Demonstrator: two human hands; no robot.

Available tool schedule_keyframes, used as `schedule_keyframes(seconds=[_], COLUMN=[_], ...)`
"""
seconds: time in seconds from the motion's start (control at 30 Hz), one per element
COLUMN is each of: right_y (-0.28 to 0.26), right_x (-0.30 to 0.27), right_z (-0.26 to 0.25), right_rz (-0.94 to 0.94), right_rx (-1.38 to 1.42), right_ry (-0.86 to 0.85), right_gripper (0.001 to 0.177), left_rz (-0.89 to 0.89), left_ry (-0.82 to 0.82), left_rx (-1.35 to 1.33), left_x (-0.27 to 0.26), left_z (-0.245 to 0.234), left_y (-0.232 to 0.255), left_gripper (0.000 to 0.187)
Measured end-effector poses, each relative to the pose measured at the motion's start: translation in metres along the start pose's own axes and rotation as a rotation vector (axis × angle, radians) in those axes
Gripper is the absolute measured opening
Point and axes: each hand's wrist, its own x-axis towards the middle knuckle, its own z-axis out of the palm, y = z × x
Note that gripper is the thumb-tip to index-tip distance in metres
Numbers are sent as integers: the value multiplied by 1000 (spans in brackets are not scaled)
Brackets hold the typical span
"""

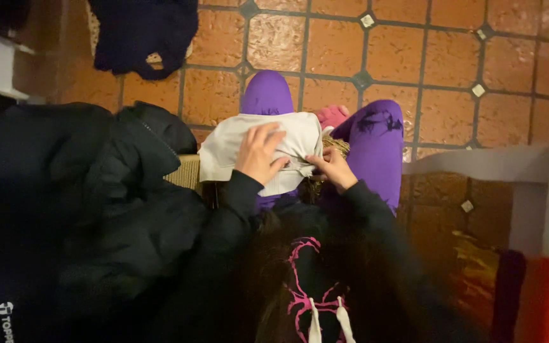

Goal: Inserting removable pads into a white sports bra.

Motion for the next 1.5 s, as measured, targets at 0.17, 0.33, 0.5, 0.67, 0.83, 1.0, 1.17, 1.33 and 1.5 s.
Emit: schedule_keyframes(seconds=[0.17, 0.33, 0.5, 0.67, 0.83, 1.0, 1.17, 1.33, 1.5], right_y=[-4, -94, -138, -203, -205, -165, -115, -103, -117], right_x=[-22, -90, -147, -255, -277, -206, -170, -149, -128], right_z=[-13, -5, -31, -32, -52, -77, -92, -98, -60], right_rz=[-176, -493, -684, -830, -746, -888, -806, -951, -968], right_rx=[48, 363, 180, -343, -362, -823, -696, -441, -259], right_ry=[-98, -85, -99, 179, 109, 355, 510, 312, -9], right_gripper=[25, 33, 26, 25, 37, 23, 22, 15, 20], left_rz=[-32, -199, 77, 44, 61, 117, 61, -13, 17], left_ry=[-12, -498, -438, -300, -239, -235, -282, -309, -183], left_rx=[-72, -458, -936, -728, -373, -706, -892, -883, -851], left_x=[50, 96, 84, 44, 43, 76, 83, 79, 52], left_z=[-3, -19, -105, -218, -233, -106, -42, -64, -75], left_y=[-21, -42, 4, 92, 118, 66, 49, 62, 50], left_gripper=[77, 57, 41, 38, 41, 35, 30, 27, 24])
